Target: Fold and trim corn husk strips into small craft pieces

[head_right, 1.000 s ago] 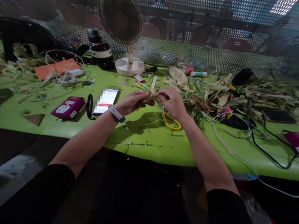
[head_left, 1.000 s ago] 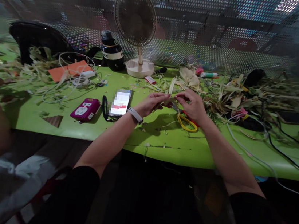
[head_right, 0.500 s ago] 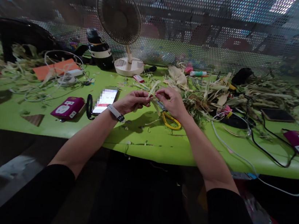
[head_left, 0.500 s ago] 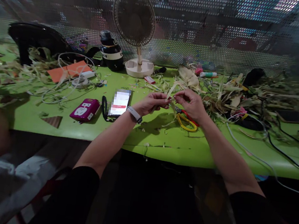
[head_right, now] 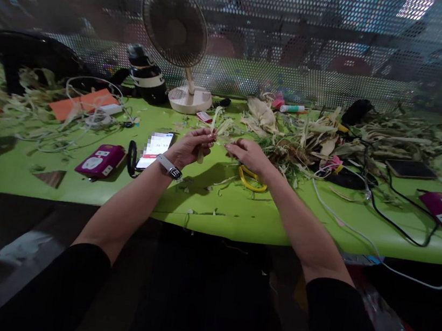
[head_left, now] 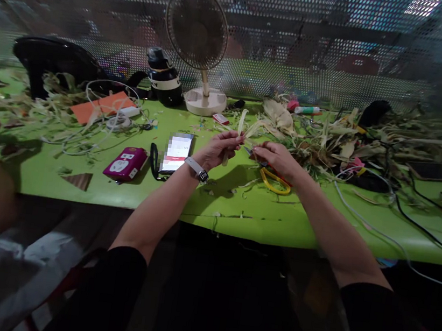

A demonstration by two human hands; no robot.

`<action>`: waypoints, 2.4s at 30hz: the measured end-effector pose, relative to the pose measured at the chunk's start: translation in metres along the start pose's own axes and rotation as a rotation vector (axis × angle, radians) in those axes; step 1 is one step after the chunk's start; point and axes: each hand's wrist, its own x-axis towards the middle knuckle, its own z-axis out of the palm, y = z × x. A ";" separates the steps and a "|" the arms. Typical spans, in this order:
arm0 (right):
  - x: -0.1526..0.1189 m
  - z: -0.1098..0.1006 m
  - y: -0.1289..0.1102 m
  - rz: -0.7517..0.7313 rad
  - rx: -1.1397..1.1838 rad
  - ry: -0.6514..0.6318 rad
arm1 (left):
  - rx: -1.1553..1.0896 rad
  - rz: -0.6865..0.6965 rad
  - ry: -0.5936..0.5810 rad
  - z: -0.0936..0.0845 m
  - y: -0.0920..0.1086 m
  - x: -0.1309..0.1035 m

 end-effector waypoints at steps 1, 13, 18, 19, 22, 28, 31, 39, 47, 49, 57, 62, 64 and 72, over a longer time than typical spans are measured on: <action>0.000 0.003 -0.001 0.037 0.074 -0.036 | 0.004 0.001 0.011 0.000 0.000 0.000; -0.004 0.008 0.002 -0.206 -0.375 0.127 | 0.163 0.091 0.128 0.007 -0.005 -0.002; -0.007 0.009 0.004 -0.355 -0.673 0.076 | 0.216 0.171 0.116 0.006 -0.009 0.000; -0.007 0.009 0.004 -0.371 -0.724 0.061 | 0.245 0.188 0.116 0.006 -0.010 0.000; -0.009 0.009 0.002 -0.414 -0.867 0.035 | 0.311 0.219 0.118 0.005 -0.013 0.001; -0.007 0.008 0.000 -0.503 -0.963 0.146 | 0.388 0.209 0.030 0.005 -0.014 0.001; -0.006 0.008 0.003 -0.532 -0.957 0.178 | 0.427 0.188 -0.058 0.005 -0.015 0.001; -0.003 0.007 0.009 -0.539 -0.917 0.166 | 0.452 0.241 -0.214 0.005 -0.015 0.001; -0.002 0.009 0.017 -0.337 -0.723 0.176 | 0.510 0.339 -0.323 0.002 -0.007 -0.002; -0.003 0.009 0.017 -0.293 -0.635 0.180 | 0.547 0.381 -0.331 0.003 -0.007 -0.002; 0.000 0.008 0.014 -0.218 -0.288 0.285 | 0.730 0.647 -0.197 0.007 -0.010 -0.003; -0.001 0.007 0.012 -0.244 -0.302 0.357 | 0.765 0.958 0.222 0.011 0.001 -0.018; -0.002 0.007 0.011 -0.273 -0.332 0.380 | 0.777 0.937 0.300 0.015 0.003 -0.028; -0.004 0.009 0.013 -0.393 -0.451 0.419 | 0.479 0.220 -0.001 0.034 -0.020 -0.021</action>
